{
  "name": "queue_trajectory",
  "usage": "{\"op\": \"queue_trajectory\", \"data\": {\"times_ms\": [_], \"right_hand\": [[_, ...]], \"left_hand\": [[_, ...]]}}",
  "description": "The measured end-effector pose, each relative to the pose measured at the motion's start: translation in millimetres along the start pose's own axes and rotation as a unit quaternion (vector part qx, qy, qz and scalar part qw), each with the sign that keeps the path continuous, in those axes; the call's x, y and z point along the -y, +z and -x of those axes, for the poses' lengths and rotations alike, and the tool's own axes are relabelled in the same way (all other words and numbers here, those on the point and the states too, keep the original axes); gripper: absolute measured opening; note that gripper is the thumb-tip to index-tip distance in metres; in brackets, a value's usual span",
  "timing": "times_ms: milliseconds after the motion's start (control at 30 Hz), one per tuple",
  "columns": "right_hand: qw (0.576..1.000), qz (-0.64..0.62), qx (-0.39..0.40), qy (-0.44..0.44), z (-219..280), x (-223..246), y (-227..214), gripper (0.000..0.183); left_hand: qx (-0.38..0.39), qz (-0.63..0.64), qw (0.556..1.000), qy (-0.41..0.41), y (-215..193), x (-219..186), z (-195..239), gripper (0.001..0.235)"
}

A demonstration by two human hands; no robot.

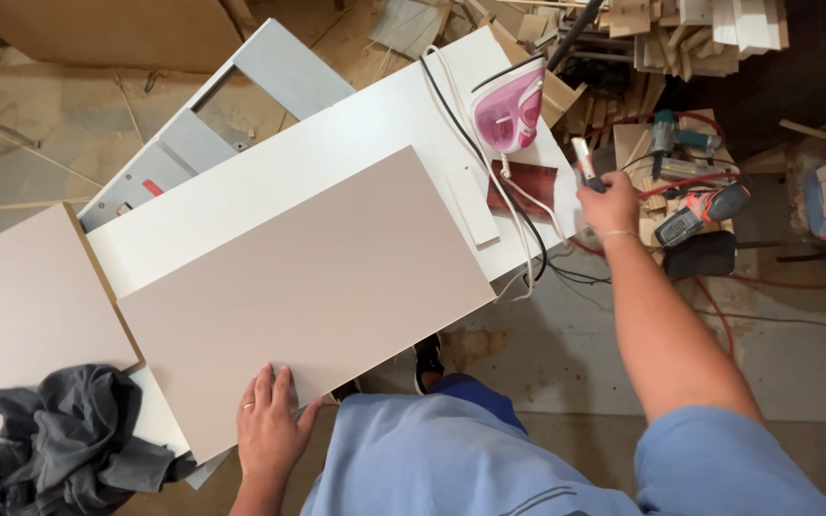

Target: Applying edge banding to a wooden board using an iron and trimming the excess with a utility knife

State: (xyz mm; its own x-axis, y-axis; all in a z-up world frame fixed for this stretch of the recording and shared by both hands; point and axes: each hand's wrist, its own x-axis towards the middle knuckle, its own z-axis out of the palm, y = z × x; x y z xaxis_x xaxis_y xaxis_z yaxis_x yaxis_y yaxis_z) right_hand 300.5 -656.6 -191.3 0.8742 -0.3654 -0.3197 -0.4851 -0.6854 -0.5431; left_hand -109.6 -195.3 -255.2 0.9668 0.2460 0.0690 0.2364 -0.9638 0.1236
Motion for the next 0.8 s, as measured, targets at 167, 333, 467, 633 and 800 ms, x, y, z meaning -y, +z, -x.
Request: {"op": "queue_trajectory", "data": {"times_ms": [167, 333, 467, 633, 800], "right_hand": [[0.949, -0.256, 0.132, 0.125, 70.5, 8.5, -23.1, 0.021], [0.904, -0.369, 0.199, 0.08, 126.0, -44.1, 25.0, 0.017], [0.874, -0.438, 0.206, 0.037, 184.2, -59.6, 48.2, 0.017], [0.855, -0.464, 0.231, 0.02, 219.9, -88.4, 69.4, 0.032], [0.849, -0.431, 0.301, -0.051, 256.5, -81.7, 44.6, 0.063]], "left_hand": [[0.054, 0.024, 0.998, -0.022, -8.5, -0.9, -13.5, 0.077], [0.052, 0.043, 0.998, 0.019, 7.1, -3.7, -55.7, 0.079], [0.039, 0.034, 0.997, 0.049, 17.8, -19.0, -114.4, 0.077], [-0.044, 0.062, 0.992, 0.096, 45.2, -25.2, -220.8, 0.072], [-0.06, 0.094, 0.993, 0.033, 73.2, -21.0, -284.8, 0.072]]}}
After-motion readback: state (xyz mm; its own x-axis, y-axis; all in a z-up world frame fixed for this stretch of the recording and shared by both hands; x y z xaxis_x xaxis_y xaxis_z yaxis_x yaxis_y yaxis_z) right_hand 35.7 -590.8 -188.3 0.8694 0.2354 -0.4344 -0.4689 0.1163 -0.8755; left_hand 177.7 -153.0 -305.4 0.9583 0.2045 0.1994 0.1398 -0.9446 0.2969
